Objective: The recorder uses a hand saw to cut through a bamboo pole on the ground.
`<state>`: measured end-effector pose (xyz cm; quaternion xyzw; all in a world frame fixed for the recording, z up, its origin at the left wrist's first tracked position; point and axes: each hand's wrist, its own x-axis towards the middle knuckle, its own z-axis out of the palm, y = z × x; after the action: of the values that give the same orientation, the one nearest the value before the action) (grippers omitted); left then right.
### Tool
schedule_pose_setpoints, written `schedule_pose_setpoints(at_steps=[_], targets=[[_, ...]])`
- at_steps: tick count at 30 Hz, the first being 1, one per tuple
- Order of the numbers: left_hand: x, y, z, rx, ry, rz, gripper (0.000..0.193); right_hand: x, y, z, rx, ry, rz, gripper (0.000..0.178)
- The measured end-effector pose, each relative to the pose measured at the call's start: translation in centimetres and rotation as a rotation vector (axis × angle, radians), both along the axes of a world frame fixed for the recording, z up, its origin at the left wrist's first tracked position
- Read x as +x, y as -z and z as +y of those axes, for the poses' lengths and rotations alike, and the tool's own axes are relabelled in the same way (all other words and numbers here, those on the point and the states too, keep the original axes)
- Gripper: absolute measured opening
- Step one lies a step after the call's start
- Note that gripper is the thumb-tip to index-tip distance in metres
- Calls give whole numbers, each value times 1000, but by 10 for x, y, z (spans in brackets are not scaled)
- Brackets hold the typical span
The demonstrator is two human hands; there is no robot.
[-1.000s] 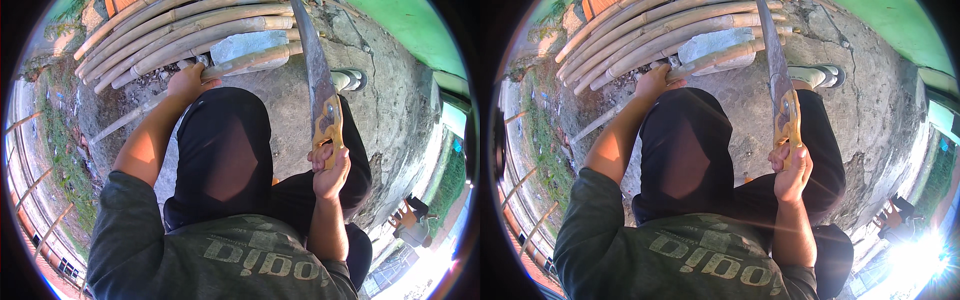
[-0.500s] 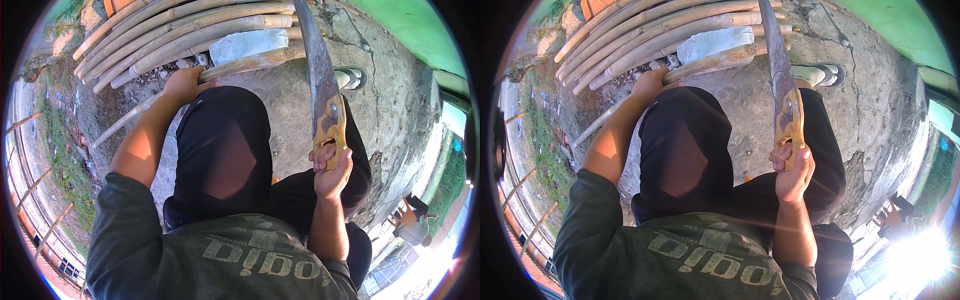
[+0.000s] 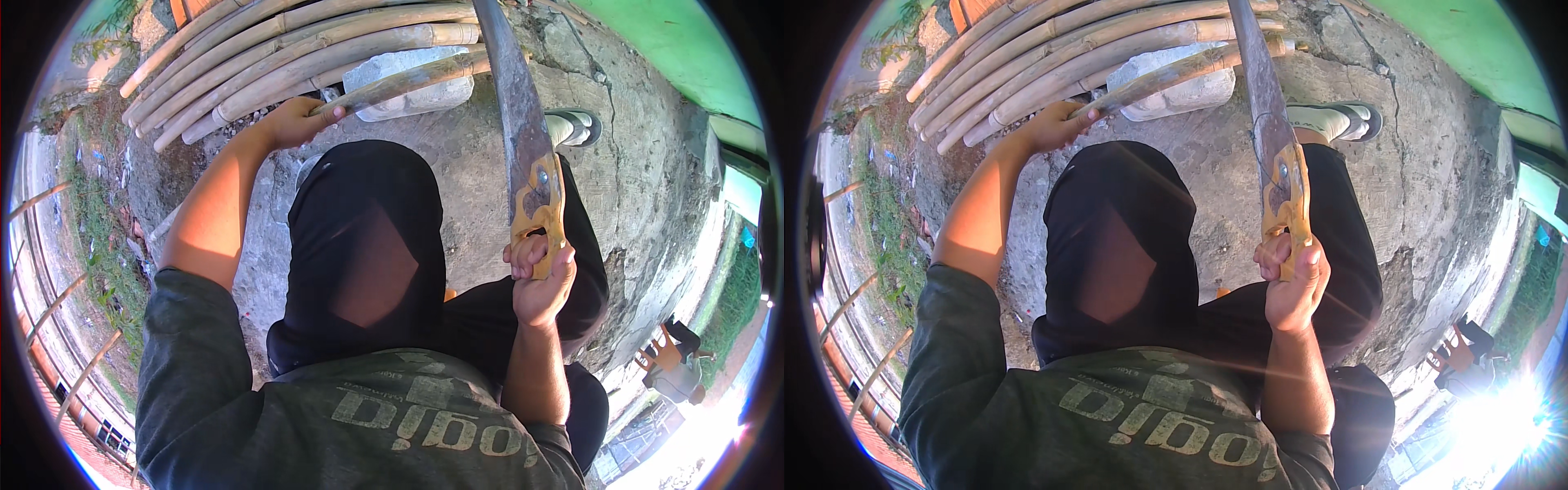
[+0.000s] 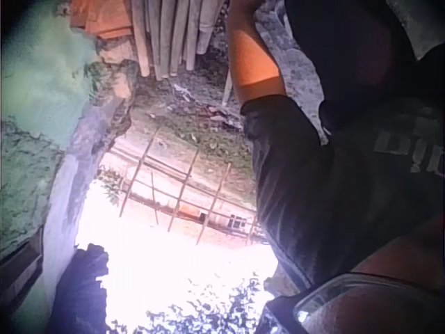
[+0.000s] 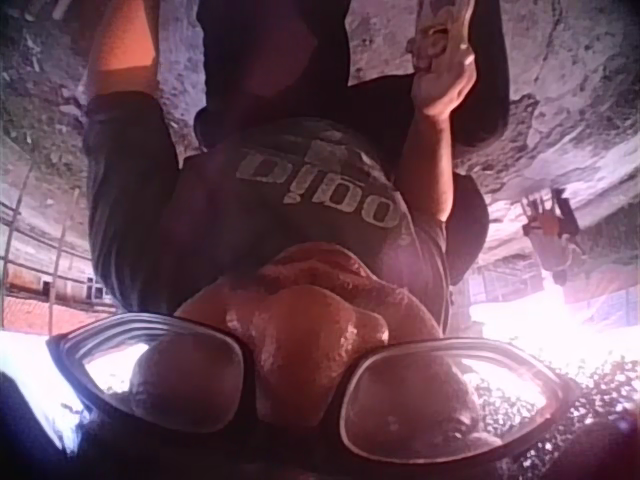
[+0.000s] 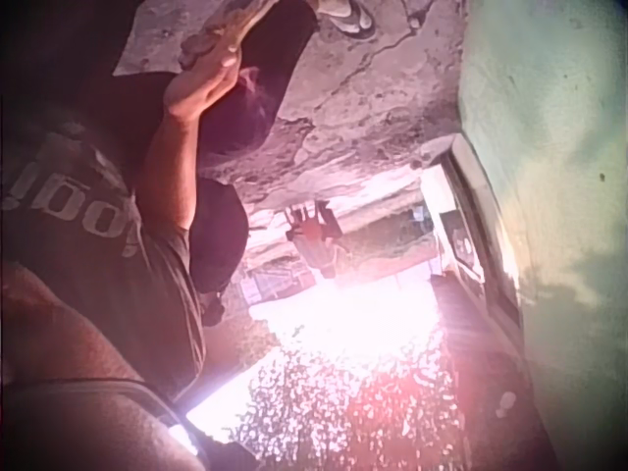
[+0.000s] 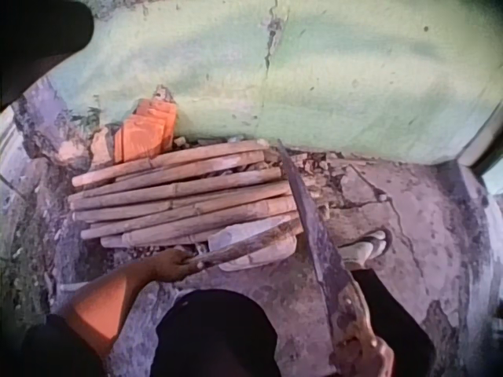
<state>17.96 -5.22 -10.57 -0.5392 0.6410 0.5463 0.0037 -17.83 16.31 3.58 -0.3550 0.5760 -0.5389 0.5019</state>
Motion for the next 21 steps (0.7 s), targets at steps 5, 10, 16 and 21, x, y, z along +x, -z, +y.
schedule_pose_setpoints(at_steps=[5, 10, 16, 21], targets=[[2, -5, -4, 79, -1, 30, 81, 0, 2, 1, -21, -27, -7, 54], [5, 8, 2, -181, -18, -7, 83, 0, 2, 1, -46, -42, -22, 54], [-7, 1, 22, -576, -51, -257, 67, 0, 1, 0, -64, -42, -3, 54], [-9, 8, 32, -667, -51, -313, 58, -2, 5, 2, -59, -46, -5, 54]])
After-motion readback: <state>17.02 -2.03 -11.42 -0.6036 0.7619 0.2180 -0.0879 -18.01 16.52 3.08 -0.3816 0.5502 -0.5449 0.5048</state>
